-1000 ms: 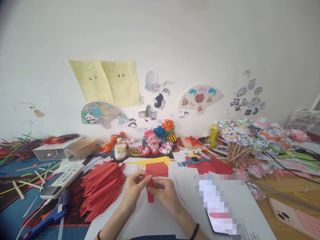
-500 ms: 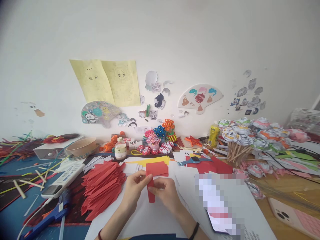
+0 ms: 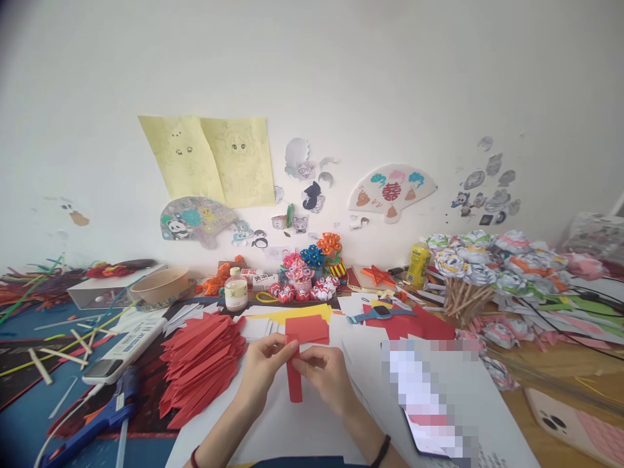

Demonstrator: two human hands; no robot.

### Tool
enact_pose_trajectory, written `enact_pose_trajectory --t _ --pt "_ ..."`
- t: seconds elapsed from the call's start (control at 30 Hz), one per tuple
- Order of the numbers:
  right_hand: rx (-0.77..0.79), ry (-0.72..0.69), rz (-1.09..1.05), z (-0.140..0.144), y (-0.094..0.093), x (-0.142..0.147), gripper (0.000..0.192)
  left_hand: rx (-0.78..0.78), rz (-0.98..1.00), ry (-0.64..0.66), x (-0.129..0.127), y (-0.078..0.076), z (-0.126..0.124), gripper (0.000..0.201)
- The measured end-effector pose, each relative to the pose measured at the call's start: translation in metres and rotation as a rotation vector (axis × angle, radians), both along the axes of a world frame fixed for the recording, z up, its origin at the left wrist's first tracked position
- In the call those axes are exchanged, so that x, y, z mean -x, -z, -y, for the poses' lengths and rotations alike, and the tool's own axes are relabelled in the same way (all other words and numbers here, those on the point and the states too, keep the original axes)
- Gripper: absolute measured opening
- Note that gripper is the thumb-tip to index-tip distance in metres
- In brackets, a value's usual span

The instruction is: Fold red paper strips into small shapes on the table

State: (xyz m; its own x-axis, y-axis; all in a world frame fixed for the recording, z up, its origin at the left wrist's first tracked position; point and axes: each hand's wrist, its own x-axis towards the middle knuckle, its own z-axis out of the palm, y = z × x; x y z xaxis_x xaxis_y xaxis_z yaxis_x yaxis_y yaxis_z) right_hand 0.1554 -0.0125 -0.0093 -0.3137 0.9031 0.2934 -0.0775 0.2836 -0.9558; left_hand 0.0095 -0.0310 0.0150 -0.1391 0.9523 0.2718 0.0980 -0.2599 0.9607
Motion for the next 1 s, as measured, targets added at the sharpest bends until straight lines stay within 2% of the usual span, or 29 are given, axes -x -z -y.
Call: enact_pose_trajectory --t 0.27,0.5,0.57,0.73,0.87,1.0 --pt "0.048 -0.035 -0.005 0.001 0.0 -0.001 0.03 -0.053 -0.029 0.031 0.008 -0.008 0.001 0.027" --pt "0.068 -0.083 -0.006 0.002 -0.003 0.0 0.028 -0.153 -0.175 -0.109 0.01 -0.004 0.003 0.027" --pt "0.07 -0.075 -0.009 0.002 -0.002 -0.001 0.027 -0.138 -0.183 -0.085 0.01 -0.005 0.001 0.027" --pt "0.069 -0.053 -0.002 0.001 0.0 -0.003 0.026 -0.07 -0.141 0.076 0.008 -0.005 -0.002 0.026" --pt "0.071 -0.059 0.008 0.0 0.0 -0.003 0.027 -0.042 -0.12 0.064 0.009 -0.002 -0.003 0.028" --pt "0.127 -0.128 0.009 0.0 -0.001 -0.003 0.029 -0.037 -0.137 0.02 0.012 -0.001 -0.005 0.029"
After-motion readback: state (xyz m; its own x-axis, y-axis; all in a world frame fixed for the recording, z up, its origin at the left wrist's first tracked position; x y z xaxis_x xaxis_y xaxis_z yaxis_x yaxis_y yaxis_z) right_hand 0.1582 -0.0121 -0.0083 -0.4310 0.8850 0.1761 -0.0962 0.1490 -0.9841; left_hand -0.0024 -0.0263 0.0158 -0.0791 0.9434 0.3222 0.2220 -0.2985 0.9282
